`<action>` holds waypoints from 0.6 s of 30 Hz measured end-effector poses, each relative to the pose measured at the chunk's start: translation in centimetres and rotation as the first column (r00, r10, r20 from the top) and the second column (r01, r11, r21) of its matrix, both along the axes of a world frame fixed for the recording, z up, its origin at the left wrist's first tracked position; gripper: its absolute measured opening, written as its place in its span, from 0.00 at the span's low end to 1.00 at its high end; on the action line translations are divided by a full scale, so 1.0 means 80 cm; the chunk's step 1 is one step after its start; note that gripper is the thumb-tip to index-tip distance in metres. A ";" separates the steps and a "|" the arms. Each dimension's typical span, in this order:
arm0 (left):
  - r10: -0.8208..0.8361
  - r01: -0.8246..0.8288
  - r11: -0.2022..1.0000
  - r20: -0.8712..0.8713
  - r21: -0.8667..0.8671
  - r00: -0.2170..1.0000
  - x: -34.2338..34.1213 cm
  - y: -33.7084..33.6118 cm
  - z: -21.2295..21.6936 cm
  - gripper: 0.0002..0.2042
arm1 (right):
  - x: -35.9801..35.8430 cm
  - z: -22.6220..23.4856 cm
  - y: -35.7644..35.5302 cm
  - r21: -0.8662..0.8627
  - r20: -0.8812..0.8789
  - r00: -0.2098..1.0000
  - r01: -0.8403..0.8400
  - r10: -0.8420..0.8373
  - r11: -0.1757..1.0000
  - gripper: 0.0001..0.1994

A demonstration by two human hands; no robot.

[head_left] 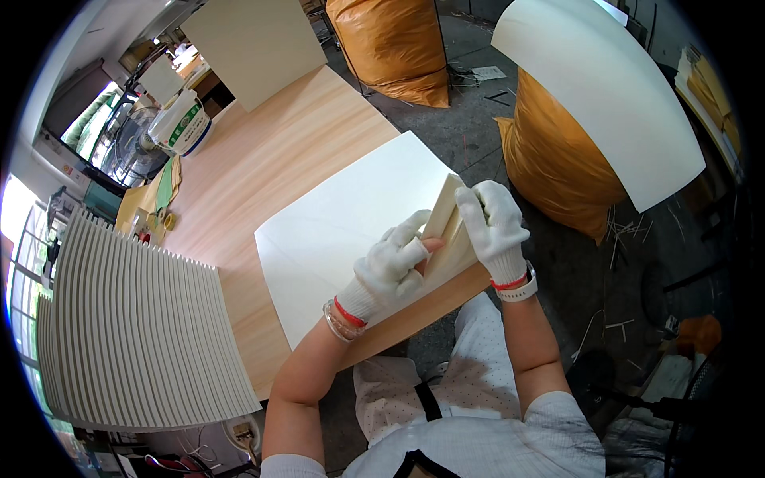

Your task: The person picks up white rectangular boards from one stack and places them onto a second stack, occasionally peeling off a top layer or checking the edges.

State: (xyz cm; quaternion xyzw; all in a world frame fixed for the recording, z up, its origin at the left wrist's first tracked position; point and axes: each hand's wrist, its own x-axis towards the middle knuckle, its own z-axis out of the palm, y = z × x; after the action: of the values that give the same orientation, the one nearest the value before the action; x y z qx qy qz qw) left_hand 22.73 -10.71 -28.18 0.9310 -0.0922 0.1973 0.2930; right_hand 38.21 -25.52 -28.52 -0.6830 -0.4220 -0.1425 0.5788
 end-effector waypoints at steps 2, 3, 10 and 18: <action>-0.020 0.012 0.987 -0.045 -0.162 0.999 0.002 0.003 -0.007 0.18 | 0.000 0.001 0.001 0.004 0.052 0.999 0.014 -0.015 1.000 0.08; -0.001 -0.009 0.981 -0.052 -0.194 0.999 0.001 0.001 -0.007 0.18 | 0.001 0.000 0.001 0.006 0.078 0.997 0.022 -0.022 1.000 0.08; 0.068 -0.075 0.958 -0.035 -0.276 0.997 0.002 -0.009 -0.009 0.19 | 0.005 -0.010 -0.003 0.024 0.068 0.997 0.022 -0.024 0.999 0.06; 0.107 -0.101 0.993 0.093 -0.060 0.990 -0.020 -0.014 -0.007 0.25 | -0.025 -0.029 -0.029 -0.287 0.253 0.950 -0.105 0.181 0.952 0.14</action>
State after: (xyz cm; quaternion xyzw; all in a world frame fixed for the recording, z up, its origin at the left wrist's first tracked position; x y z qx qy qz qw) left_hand 21.11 -11.81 -28.72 0.9156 -0.0520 0.2593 0.3029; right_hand 36.18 -27.88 -30.84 -0.6962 -0.5630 -0.1349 0.4244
